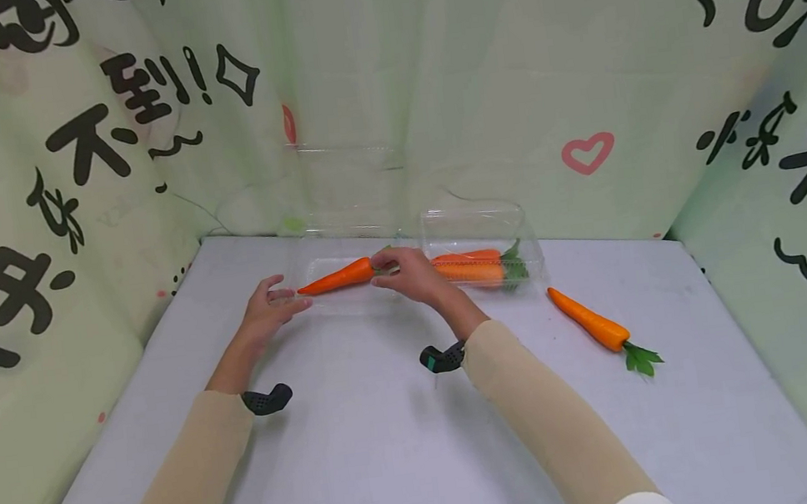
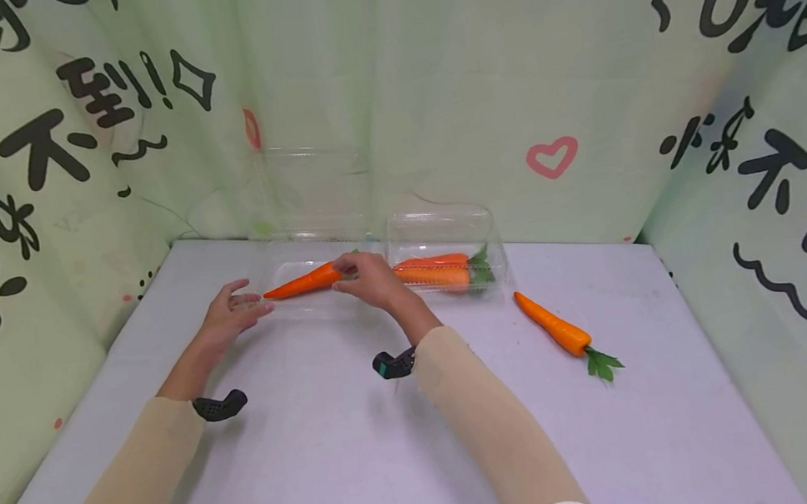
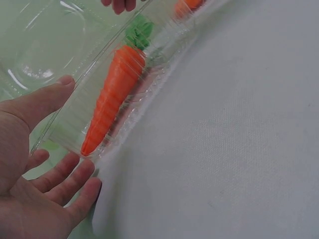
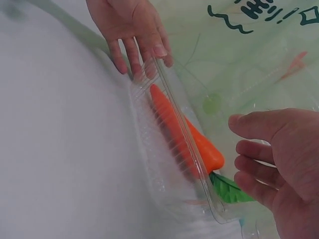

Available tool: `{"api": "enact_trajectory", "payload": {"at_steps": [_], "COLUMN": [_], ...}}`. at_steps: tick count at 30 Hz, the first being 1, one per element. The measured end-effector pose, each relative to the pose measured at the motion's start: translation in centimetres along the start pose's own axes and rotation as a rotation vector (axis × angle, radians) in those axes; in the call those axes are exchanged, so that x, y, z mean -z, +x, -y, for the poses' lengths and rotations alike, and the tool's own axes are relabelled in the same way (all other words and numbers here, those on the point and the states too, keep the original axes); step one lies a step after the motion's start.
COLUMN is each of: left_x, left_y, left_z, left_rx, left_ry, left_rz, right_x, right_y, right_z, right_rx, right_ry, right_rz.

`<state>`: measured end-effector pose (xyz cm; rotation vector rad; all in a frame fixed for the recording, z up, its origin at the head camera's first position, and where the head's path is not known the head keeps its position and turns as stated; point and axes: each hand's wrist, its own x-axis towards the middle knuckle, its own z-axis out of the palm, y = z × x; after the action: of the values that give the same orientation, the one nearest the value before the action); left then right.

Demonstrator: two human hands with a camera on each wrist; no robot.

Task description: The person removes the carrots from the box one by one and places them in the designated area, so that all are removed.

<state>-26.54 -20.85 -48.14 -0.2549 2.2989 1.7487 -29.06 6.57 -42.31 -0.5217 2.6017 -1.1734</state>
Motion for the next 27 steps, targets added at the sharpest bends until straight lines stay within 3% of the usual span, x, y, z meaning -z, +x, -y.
{"api": "enact_trajectory", "payload": {"at_steps": [27], "left_x": [-0.03], "left_y": [0.24], "left_z": [0.18], "left_rx": [0.011], "left_ry": [0.013], "left_rz": [-0.009], "right_x": [-0.21], "right_y": [0.59], "right_z": [-0.27], "right_rx": [0.008], "right_ry": [-0.022], "right_rz": [-0.006]}}
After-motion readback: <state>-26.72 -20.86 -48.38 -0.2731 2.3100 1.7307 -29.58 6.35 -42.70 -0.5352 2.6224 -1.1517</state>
